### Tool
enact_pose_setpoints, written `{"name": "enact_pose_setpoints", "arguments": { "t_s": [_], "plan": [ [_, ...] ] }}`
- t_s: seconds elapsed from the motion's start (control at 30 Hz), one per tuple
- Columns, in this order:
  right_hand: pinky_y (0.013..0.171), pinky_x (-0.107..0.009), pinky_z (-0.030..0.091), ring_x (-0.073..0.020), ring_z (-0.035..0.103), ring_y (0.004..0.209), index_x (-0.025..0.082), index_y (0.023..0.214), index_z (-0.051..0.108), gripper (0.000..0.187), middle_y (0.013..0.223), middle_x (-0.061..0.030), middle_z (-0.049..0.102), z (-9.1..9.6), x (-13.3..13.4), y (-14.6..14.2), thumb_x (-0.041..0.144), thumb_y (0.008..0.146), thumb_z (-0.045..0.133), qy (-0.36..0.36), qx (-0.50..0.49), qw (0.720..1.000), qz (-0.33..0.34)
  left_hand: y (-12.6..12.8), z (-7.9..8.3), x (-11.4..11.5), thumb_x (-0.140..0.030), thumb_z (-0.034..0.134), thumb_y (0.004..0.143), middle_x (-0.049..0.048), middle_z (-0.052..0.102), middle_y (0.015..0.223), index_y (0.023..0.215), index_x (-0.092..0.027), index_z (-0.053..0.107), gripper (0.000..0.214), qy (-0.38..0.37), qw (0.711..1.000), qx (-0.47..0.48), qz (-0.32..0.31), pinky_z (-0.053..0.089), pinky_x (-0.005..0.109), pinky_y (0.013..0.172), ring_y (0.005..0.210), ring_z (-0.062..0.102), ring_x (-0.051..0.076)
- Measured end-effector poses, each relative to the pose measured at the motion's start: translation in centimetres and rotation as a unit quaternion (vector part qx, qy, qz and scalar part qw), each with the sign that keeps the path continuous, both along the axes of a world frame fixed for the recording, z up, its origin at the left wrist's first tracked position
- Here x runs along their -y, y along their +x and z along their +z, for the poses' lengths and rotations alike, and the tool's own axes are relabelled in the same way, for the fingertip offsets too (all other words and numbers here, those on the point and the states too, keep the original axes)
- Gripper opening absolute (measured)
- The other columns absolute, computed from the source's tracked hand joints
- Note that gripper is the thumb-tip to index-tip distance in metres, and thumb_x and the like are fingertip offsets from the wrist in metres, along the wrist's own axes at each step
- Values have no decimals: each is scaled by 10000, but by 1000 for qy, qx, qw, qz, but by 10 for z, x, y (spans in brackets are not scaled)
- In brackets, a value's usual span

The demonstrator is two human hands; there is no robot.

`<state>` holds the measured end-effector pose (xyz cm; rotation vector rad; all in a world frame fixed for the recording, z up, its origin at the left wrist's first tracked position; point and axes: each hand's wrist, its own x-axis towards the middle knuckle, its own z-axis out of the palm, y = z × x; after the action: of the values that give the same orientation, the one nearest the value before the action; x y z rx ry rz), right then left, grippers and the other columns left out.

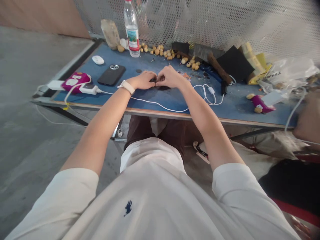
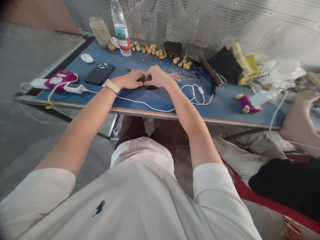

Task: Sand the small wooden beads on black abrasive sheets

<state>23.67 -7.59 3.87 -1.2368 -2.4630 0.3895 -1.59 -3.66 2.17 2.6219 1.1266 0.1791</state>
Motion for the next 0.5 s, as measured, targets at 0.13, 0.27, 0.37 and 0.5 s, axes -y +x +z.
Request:
{"name": "enact_pose_setpoints", "arguments": {
  "t_s": [0.13, 0.27, 0.37, 0.5],
  "plan": [
    [1125, -563, 734, -394, 900, 1197, 220, 1191, 1026, 493, 1362, -180, 959, 3, 8, -2, 673, 1005, 1089, -20, 11, 1000, 19, 0, 1, -1, -461, 632, 1042, 103, 746, 1870, 1702, -315, 784, 693, -5, 1000, 5, -3, 378, 645, 1599, 1820, 593, 426],
    [1168, -578, 722, -404, 893, 1242, 237, 1222, 1022, 478, 1382, -165, 951, -1, 6, -5, 676, 1037, 1058, -11, 8, 1000, 14, 0, 0, -5, -434, 601, 1042, 127, 754, 1870, 1674, -280, 810, 684, -7, 1000, 5, -17, 366, 631, 1603, 1813, 613, 428],
    [1229, -593, 709, -425, 884, 1267, 234, 1255, 1021, 471, 1247, -155, 966, -4, 1, -8, 673, 1085, 994, 7, -2, 1000, -12, 0, -2, -11, -379, 585, 988, 140, 723, 1904, 1697, -249, 812, 756, 1, 1000, -3, -17, 363, 585, 1605, 1853, 581, 421],
    [1223, -580, 708, -402, 893, 1229, 208, 1253, 1022, 468, 1217, -148, 970, -3, 3, -9, 648, 1101, 977, -13, 4, 1000, 8, 0, -1, -13, -336, 577, 910, 87, 763, 1860, 1729, -285, 803, 851, -20, 1000, -7, -16, 406, 563, 1575, 1813, 619, 398]
  ]
}}
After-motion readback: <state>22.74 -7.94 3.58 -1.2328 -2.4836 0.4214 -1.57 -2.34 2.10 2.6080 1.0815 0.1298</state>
